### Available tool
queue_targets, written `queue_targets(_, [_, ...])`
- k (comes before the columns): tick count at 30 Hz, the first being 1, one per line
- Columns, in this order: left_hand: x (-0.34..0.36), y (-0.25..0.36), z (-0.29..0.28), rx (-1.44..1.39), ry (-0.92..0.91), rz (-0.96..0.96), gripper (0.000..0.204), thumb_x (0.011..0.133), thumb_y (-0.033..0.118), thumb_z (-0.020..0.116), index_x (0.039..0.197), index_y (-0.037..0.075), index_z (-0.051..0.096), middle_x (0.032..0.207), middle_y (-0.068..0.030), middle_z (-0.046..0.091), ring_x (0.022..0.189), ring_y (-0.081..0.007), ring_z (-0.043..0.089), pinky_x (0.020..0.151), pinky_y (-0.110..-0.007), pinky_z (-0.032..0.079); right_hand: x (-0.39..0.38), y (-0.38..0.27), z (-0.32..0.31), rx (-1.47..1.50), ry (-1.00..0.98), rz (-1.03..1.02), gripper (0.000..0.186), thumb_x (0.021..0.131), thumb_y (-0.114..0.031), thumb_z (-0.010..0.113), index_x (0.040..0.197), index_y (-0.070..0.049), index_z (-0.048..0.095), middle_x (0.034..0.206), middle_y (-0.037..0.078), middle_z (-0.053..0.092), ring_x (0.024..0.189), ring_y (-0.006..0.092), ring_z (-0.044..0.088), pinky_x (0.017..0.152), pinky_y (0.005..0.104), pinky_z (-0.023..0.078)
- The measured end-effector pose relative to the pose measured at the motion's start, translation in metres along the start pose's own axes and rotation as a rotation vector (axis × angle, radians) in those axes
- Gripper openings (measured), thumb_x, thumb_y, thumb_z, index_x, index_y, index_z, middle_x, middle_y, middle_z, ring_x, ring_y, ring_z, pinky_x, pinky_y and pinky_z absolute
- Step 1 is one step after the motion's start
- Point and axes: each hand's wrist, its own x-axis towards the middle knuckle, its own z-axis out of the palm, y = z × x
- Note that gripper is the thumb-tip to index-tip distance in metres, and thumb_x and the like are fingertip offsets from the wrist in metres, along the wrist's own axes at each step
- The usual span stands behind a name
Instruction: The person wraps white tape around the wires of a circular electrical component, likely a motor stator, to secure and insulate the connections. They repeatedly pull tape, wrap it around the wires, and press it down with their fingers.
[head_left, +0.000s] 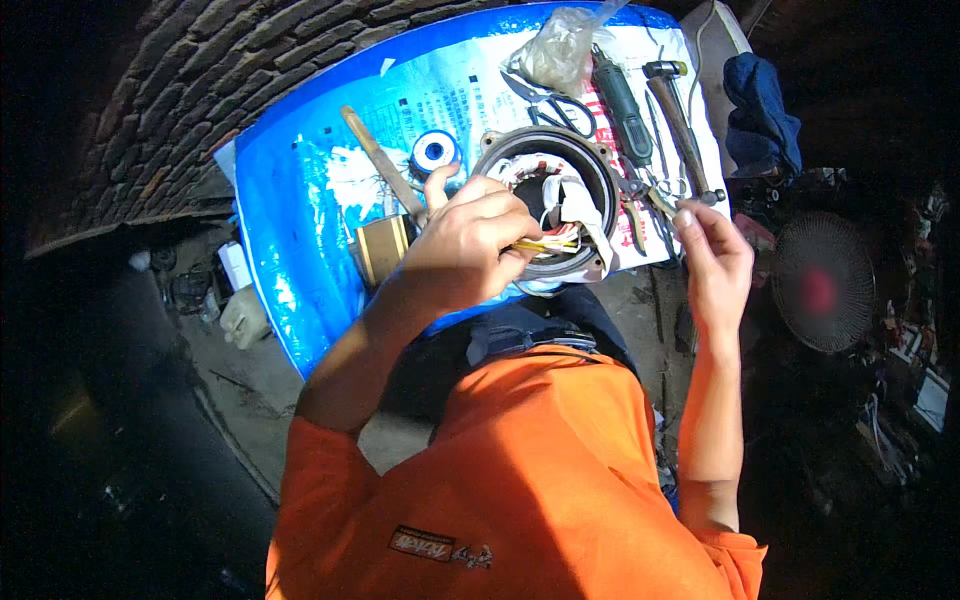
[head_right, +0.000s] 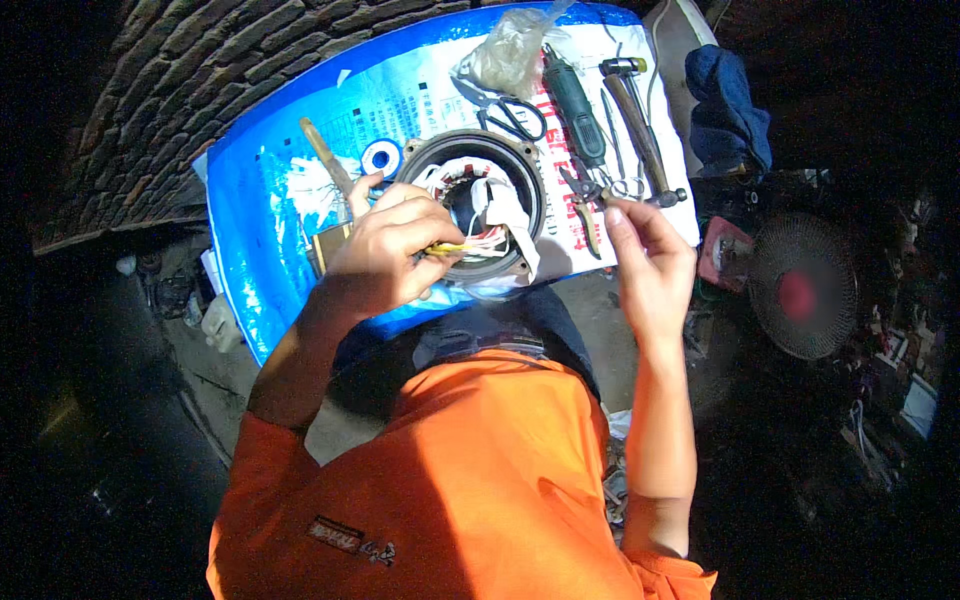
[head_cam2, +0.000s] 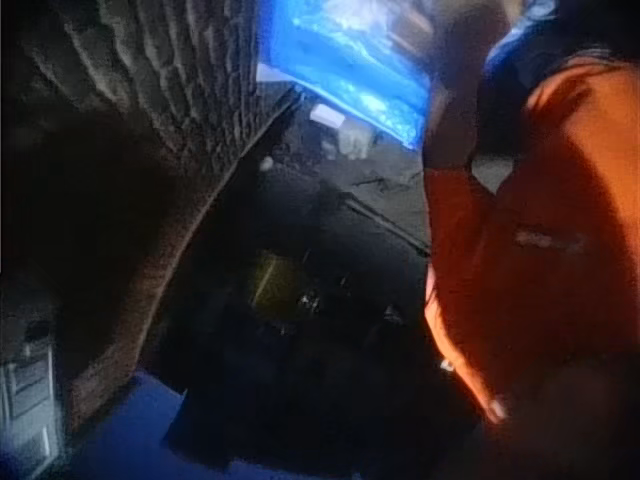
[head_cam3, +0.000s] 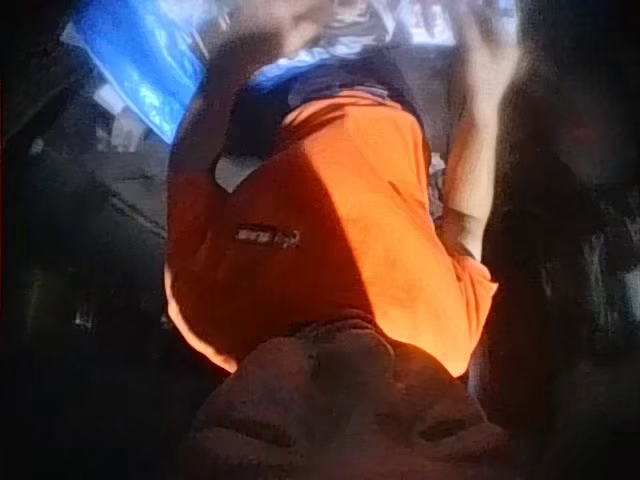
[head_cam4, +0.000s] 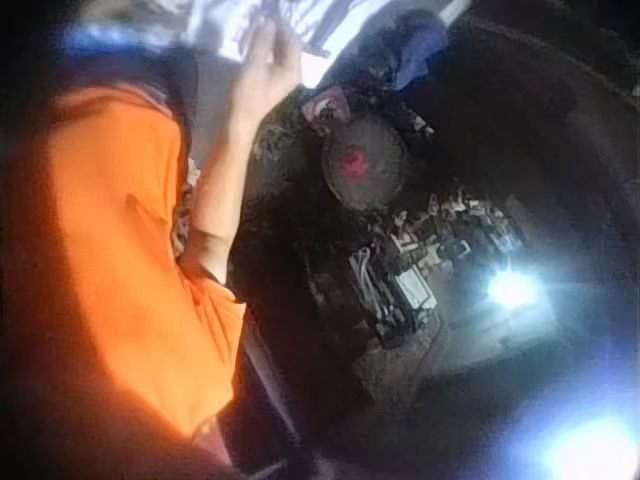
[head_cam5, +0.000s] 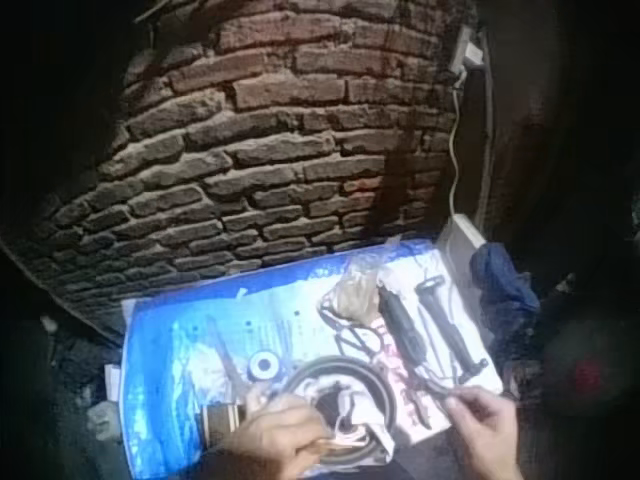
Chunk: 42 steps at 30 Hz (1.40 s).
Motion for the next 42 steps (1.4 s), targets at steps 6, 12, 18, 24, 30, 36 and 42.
queue_targets(6, [0.013,-0.023,-0.047,-0.371,-0.110,0.090,0.041,0.082,0.013,0.073,0.122,0.005,0.067,0.129,-0.0128,0.064,0.121,-0.0294,0.059,0.101,-0.042,0.046,-0.028,-0.010,0.026,-0.194,-0.152,0.105,0.024,0.091,-0.020,0.076,0.097,0.003,0.070,0.085,0.007,0.070,0.072,0.0111,0.062,0.066,0.0263,0.050])
queue_targets(12, [0.062,-0.001,-0.027,-0.072,-0.356,-0.207,0.026,0.089,0.018,0.063,0.100,-0.005,0.070,0.087,-0.0246,0.070,0.083,-0.0392,0.071,0.078,-0.045,0.055,-0.030,-0.023,0.042,-0.344,-0.275,0.088,0.023,0.085,-0.016,0.078,0.087,0.004,0.068,0.078,0.012,0.067,0.066,0.0163,0.064,0.062,0.0308,0.051])
queue_targets(18, [0.086,0.011,-0.005,0.145,-0.487,-0.375,0.032,0.090,0.029,0.064,0.092,-0.002,0.073,0.089,-0.0275,0.069,0.088,-0.0431,0.069,0.082,-0.051,0.054,-0.023,-0.012,0.037,0.145,-0.217,0.178,0.010,0.094,-0.007,0.068,0.091,0.002,0.064,0.079,0.001,0.065,0.066,0.0057,0.055,0.059,0.0227,0.044])
queue_targets(24, [0.069,0.000,0.007,0.043,-0.272,-0.322,0.025,0.090,0.025,0.064,0.087,0.000,0.070,0.080,-0.0247,0.068,0.080,-0.0426,0.068,0.075,-0.052,0.052,-0.007,-0.023,0.036,0.100,-0.281,0.227,0.009,0.098,-0.007,0.064,0.095,0.001,0.061,0.077,-0.001,0.061,0.067,0.0045,0.055,0.063,0.0224,0.049])
queue_targets(30, [0.067,0.003,-0.009,-0.221,-0.394,-0.368,0.033,0.088,0.029,0.070,0.086,-0.004,0.069,0.075,-0.0242,0.067,0.075,-0.0390,0.069,0.069,-0.046,0.050,0.007,-0.024,0.030,-0.054,-0.288,0.147,0.019,0.092,-0.006,0.070,0.107,0.003,0.063,0.076,0.002,0.062,0.068,0.0066,0.056,0.062,0.0229,0.046])
queue_targets(36, [0.074,0.015,-0.024,-0.015,-0.568,-0.286,0.038,0.079,0.034,0.079,0.090,-0.002,0.072,0.079,-0.0226,0.069,0.080,-0.0375,0.070,0.070,-0.045,0.052,0.027,-0.045,0.025,-0.424,-0.407,0.034,0.021,0.087,-0.010,0.072,0.105,0.000,0.066,0.073,0.010,0.065,0.068,0.0164,0.065,0.062,0.0317,0.049])
queue_targets(42, [0.052,0.015,-0.017,-0.071,-0.476,-0.303,0.026,0.076,0.023,0.081,0.089,0.002,0.072,0.081,-0.0191,0.070,0.081,-0.0367,0.070,0.072,-0.046,0.053,0.031,-0.045,0.013,-0.738,-0.427,-0.151,0.011,0.087,-0.008,0.066,0.096,-0.002,0.066,0.079,0.019,0.067,0.076,0.0348,0.068,0.070,0.0438,0.052])
